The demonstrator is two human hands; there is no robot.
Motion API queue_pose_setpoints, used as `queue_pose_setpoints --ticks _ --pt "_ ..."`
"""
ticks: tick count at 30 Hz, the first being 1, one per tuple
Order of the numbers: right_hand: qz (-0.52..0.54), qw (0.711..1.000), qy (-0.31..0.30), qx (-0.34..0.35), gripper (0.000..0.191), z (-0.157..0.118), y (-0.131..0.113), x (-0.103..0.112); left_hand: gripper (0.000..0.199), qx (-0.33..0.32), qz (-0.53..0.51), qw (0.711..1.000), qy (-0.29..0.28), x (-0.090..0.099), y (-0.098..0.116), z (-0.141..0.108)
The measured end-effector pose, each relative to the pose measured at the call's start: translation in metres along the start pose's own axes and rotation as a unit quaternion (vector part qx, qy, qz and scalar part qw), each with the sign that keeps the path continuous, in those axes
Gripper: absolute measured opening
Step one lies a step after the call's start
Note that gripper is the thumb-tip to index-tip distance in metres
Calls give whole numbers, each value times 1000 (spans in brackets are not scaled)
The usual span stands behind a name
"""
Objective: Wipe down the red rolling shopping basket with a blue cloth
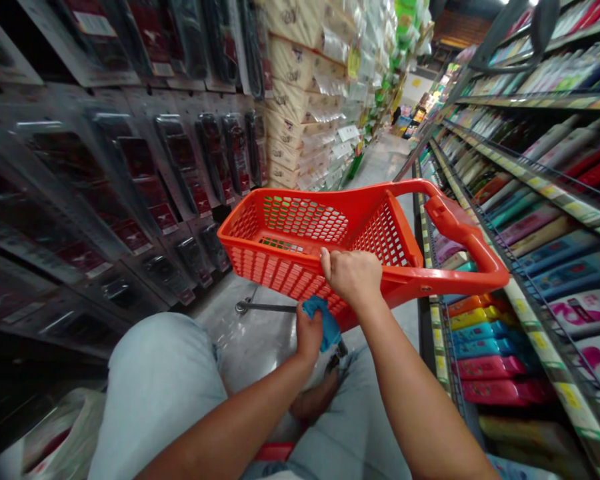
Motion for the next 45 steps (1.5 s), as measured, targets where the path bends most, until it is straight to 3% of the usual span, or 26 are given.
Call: queue_pose_setpoints --ticks 6,8,10,15,21,28,32,35,42,45 --pt "8 1000 2 1 62 -1 -1 0 29 -130 30 986 102 68 78 57" --pt "12 1000 1 1 62 -2 -4 2 27 -164 43 976 135 88 93 70" --pt "17 1000 1 3 62 -2 -7 6 27 -181 57 969 159 102 94 76" --pt "28 1000 3 8 61 -3 -15 13 26 -196 79 959 190 112 88 77" --pt "20 1000 13 16 61 -6 -15 13 33 -277 98 939 179 116 127 93" --pt "15 999 33 18 61 -7 -15 13 38 -240 104 936 235 151 89 109" --pt "19 999 36 21 61 -8 -14 12 40 -245 104 932 247 160 103 129" --pt "20 998 45 28 60 -8 -14 12 37 -256 111 932 231 162 116 136" --pt "25 995 88 41 57 -7 -5 5 38 -212 118 958 154 169 97 128" --pt "15 993 105 49 55 -6 0 -1 38 -193 105 967 127 172 107 139"
Point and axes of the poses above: each hand's wrist, its own z-axis towards the middle knuckle, its own x-axis out of the back of the hand, y = z × x, the point moved 6 cm from there along z, towards the middle knuckle, and after that the axes turned 12 degrees about -z, right-handed, at the moved point
